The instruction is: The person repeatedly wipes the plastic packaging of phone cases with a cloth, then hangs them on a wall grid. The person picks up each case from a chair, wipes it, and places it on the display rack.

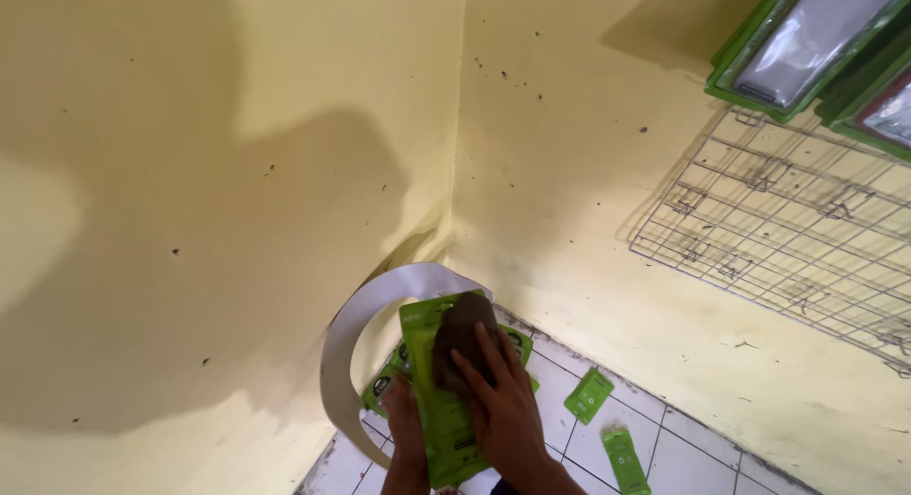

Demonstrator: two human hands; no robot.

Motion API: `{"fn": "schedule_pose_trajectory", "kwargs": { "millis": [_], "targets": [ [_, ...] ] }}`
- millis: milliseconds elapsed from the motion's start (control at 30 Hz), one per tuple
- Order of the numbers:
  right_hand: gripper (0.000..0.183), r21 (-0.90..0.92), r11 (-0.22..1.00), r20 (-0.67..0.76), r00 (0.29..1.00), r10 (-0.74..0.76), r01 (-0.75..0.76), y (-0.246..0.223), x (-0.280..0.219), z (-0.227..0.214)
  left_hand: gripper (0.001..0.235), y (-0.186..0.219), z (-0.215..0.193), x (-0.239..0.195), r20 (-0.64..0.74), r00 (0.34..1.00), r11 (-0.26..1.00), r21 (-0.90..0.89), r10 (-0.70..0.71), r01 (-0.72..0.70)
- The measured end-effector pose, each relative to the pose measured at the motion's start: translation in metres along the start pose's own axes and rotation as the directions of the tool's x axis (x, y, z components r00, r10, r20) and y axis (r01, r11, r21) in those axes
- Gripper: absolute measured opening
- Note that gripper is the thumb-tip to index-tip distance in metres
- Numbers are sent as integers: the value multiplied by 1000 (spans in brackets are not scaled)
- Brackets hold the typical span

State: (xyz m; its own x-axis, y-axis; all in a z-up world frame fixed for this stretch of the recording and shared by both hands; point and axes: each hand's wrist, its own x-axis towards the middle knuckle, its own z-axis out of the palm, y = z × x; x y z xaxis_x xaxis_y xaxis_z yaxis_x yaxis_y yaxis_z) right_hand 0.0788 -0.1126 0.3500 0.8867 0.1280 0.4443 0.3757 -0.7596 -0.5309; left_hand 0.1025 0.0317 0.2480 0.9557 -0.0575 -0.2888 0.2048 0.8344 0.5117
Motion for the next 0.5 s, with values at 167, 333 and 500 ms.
{"fn": "schedule_pose_trajectory", "kwargs": {
  "millis": [167,333,500],
  "targets": [
    [47,458,558,241,700,672,-692,23,35,-22,51,10,4,-13,-59,939,939,42,-340,343],
    [43,316,949,-76,997,1,23,6,55,-30,56,15,12,-18,126,931,938,-22,-341,347],
    [53,-18,991,218,968,-126,133,-32,47,15,57,4,-4,-1,91,993,997,-3,-77,78]
  ]
}}
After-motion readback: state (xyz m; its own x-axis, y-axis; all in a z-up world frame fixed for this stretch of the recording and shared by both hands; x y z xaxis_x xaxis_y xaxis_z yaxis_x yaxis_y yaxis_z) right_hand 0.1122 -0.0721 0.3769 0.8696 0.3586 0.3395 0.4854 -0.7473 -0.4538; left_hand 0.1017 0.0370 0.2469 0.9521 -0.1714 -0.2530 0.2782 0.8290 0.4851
